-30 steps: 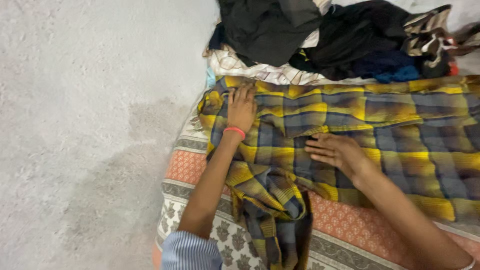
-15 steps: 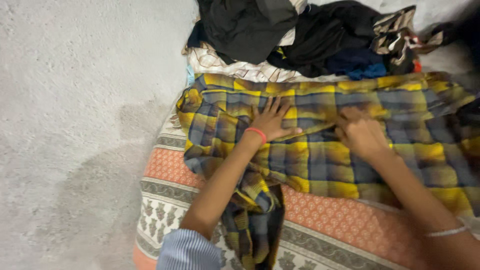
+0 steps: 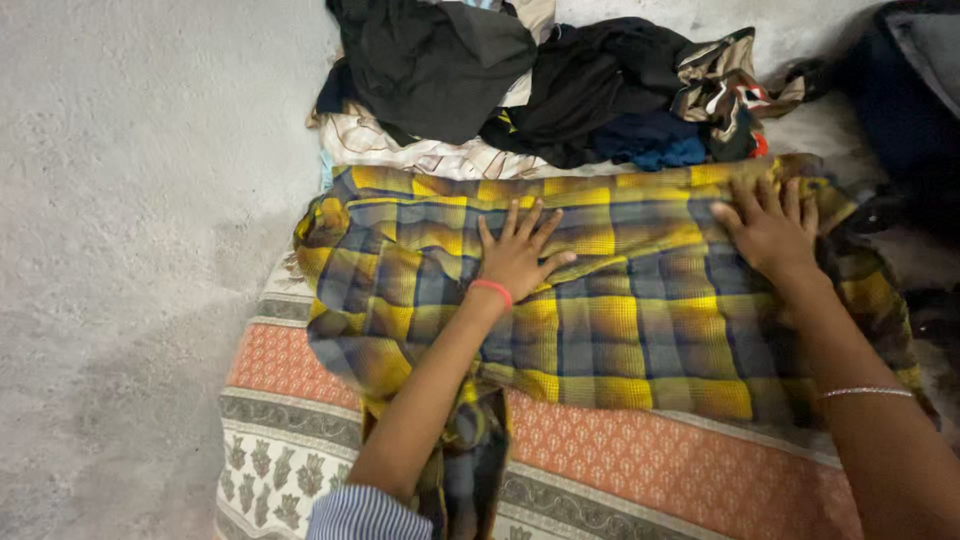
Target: The person folds a plaid shirt and a pair of black pants by hand on a bed and then places them into an open suitcase.
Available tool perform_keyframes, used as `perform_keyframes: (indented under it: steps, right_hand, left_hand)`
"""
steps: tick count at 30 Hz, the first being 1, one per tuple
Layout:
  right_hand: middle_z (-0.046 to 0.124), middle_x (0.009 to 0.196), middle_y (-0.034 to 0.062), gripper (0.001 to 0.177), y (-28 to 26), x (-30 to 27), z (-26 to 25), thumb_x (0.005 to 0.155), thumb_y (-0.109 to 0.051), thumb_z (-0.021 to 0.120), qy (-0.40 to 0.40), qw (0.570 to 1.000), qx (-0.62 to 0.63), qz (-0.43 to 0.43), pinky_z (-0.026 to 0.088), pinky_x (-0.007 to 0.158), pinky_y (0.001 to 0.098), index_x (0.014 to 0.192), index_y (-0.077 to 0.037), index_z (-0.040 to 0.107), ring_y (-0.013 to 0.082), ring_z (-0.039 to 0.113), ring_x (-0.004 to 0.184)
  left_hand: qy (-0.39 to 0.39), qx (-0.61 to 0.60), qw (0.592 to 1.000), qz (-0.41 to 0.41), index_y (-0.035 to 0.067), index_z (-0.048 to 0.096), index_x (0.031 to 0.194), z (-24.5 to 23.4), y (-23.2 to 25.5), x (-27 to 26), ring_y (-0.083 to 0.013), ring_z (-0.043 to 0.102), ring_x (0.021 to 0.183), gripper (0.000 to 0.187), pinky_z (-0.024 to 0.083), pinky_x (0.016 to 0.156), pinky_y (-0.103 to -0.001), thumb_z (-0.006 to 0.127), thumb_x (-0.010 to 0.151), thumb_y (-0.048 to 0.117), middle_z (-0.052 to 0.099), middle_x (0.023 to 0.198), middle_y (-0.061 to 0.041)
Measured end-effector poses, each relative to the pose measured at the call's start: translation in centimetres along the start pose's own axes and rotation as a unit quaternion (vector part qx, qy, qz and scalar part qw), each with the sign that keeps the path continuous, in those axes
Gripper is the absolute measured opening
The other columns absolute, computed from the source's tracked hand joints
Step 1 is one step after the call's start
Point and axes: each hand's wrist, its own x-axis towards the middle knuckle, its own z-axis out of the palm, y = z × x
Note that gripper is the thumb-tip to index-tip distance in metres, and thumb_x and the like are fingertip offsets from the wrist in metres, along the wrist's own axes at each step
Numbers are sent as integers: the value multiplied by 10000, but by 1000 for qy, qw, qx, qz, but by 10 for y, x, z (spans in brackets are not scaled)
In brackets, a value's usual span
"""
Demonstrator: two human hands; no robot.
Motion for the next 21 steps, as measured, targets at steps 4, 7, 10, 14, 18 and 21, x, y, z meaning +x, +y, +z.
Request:
perform_keyframes:
  steps: [4, 7, 10, 14, 18, 21]
  right_hand:
    - [250, 1692, 94, 785, 17, -7, 19, 983, -769, 232, -10, 999, -27, 29, 81, 1229, 574, 1620, -316, 292, 388, 139, 1561]
    - [248, 1686, 86, 782, 16, -4, 19, 987, -761, 251, -9, 999, -45, 22, 100, 1229, 582, 1628, -316, 294, 380, 149, 1563]
    - [288, 1691, 113, 759, 11, -12, 12, 987, -708, 319, 2, 1000, -7, 23, 130, 1211, 624, 1643, -326, 310, 373, 174, 1578]
    - [459, 1586, 237, 573, 10, -32, -10, 1089, -424, 572, 128, 984, 98, -71, 311, 1203, 565, 1560, -115, 466, 438, 404, 1455]
    - [583, 1353, 173, 292, 1, -61, -38, 1130, -281, 628, 143, 979, 102, -102, 441, 1104, 437, 1329, -70, 648, 372, 544, 1259]
    - [653, 1165, 155, 271, -19, -92, -74, 1133, -313, 696, 63, 986, 132, -83, 509, 945, 417, 1257, -80, 755, 317, 623, 1056]
  left_hand:
    - [-6, 25, 1000, -1, 321, 169, 1639, -1, -4, -4, -328, 9, 1568, 952, -26, 1152, -762, 249, 859, 861, 104, 1707, -14]
    - [-5, 13, 1000, -7, 316, 194, 1630, 1, -4, -6, -308, 35, 1569, 958, -13, 1161, -759, 312, 850, 859, 128, 1713, -16]
    - [82, -7, 996, 16, 221, 341, 1583, 2, -6, -9, -310, 203, 1540, 890, 96, 1148, -720, 452, 895, 774, 327, 1639, -81]
    - [249, -73, 962, 82, 188, 586, 1385, -6, -11, -23, -246, 503, 1388, 531, 322, 1214, -522, 528, 1016, 566, 599, 1388, -34]
    - [229, -129, 954, 144, 191, 670, 1206, -34, 12, -52, -213, 617, 1159, 394, 479, 1054, -393, 558, 1018, 518, 660, 1151, 7]
    - [50, -222, 968, 108, 206, 673, 1162, -60, 43, -82, -195, 675, 944, 444, 532, 808, -382, 601, 929, 577, 672, 999, 26]
